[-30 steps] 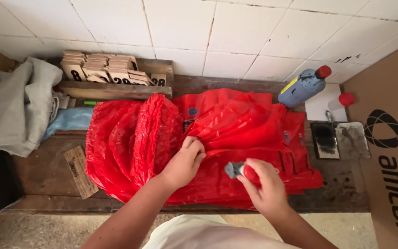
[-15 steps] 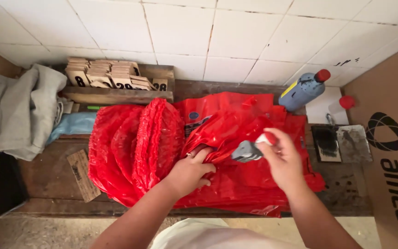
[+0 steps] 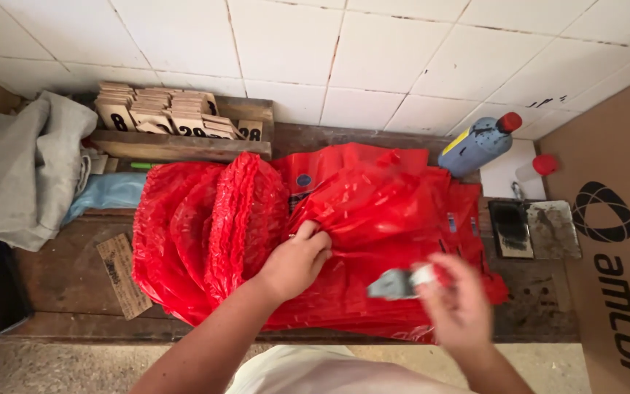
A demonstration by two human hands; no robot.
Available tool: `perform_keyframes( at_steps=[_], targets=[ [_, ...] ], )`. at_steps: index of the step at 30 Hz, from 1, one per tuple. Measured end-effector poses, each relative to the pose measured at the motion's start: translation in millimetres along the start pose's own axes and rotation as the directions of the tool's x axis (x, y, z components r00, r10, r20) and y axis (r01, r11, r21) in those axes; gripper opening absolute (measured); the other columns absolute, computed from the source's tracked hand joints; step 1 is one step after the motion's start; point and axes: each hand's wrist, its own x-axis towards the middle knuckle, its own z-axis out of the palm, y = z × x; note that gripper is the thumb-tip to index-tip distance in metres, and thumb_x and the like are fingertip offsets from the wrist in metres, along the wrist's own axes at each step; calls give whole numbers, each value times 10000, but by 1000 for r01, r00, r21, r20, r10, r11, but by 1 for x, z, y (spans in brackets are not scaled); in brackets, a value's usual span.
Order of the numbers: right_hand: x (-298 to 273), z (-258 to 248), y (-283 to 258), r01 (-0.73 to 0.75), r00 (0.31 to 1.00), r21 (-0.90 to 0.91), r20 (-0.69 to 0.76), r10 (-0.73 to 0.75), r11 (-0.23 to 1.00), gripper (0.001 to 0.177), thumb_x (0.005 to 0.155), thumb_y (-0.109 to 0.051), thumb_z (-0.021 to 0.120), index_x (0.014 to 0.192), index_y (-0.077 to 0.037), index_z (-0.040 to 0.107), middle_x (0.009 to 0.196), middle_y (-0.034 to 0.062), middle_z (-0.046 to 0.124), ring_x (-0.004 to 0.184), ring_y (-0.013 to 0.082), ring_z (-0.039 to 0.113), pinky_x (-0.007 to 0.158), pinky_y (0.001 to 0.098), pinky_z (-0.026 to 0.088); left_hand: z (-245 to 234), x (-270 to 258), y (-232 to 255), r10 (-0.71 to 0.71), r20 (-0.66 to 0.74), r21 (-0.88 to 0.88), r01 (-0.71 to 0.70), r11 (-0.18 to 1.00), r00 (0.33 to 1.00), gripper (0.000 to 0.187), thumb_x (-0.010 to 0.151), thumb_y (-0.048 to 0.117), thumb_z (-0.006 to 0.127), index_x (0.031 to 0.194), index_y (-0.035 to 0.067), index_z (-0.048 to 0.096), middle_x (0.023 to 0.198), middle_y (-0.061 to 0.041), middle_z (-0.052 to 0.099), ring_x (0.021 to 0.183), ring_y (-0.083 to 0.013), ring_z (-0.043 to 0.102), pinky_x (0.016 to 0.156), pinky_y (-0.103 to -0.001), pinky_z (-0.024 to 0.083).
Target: Organizing and preparing cosmetic packaging materials and assembling a labeling stamp at a workbench.
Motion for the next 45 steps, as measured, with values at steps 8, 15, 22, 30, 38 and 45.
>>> perform_keyframes(
  at_steps=[8,15,22,30,38,45],
  targets=[
    [24,67,23,582,813,-233,127,-569,779,358,912,-202,773,1193,-27,638,1016,104,698,901,270,661,867,370,537,-5,-7,3,-20,-43,-89,17,996,999,147,983,253,613,1042,139,541,1145,-108,488,695,-440,626,623,-562,459],
    [64,62,36,38,989,218,132,-68,975,481,829,-68,832,1288,-101,691,1120,169,746,971,249,748,798,346,649,19,-7,-7,-32,-28,236,38,971,999,355,923,326,722,1219,234,548,1283,-49,503,991,-442,720,773,-468,659],
    [79,-38,23,-34,982,264,-169,81,964,444,937,-36,710,1373,-47,622,1109,203,652,963,251,646,762,378,624,11,-12,1,-71,-48,156,78,985,996,310,924,297,719,1191,253,567,1317,-13,516,1033,-446,704,795,-473,656],
    [132,-161,141,148,903,-132,-386,-188,980,421,1050,-74,685,1452,-64,560,1303,123,636,1109,163,597,1030,271,468,5,-12,23,49,-315,176,8,984,948,161,904,332,717,1010,210,713,1275,-36,592,956,-306,703,601,-484,597],
    [149,-158,132,-38,973,-308,-227,-35,951,485,1028,-247,642,1480,-94,561,1307,163,664,1132,279,642,995,391,481,2,-4,40,-195,-238,211,247,946,951,188,923,369,658,1047,256,744,1022,-12,649,872,-339,662,715,-507,565],
    [155,-148,148,-76,971,-420,-236,-28,904,461,1021,-326,650,1452,-171,601,1198,140,720,1051,324,677,893,424,507,-13,-3,77,-590,37,-63,591,804,807,148,978,356,537,1101,303,599,674,70,779,651,-186,776,744,-396,558]
  ],
)
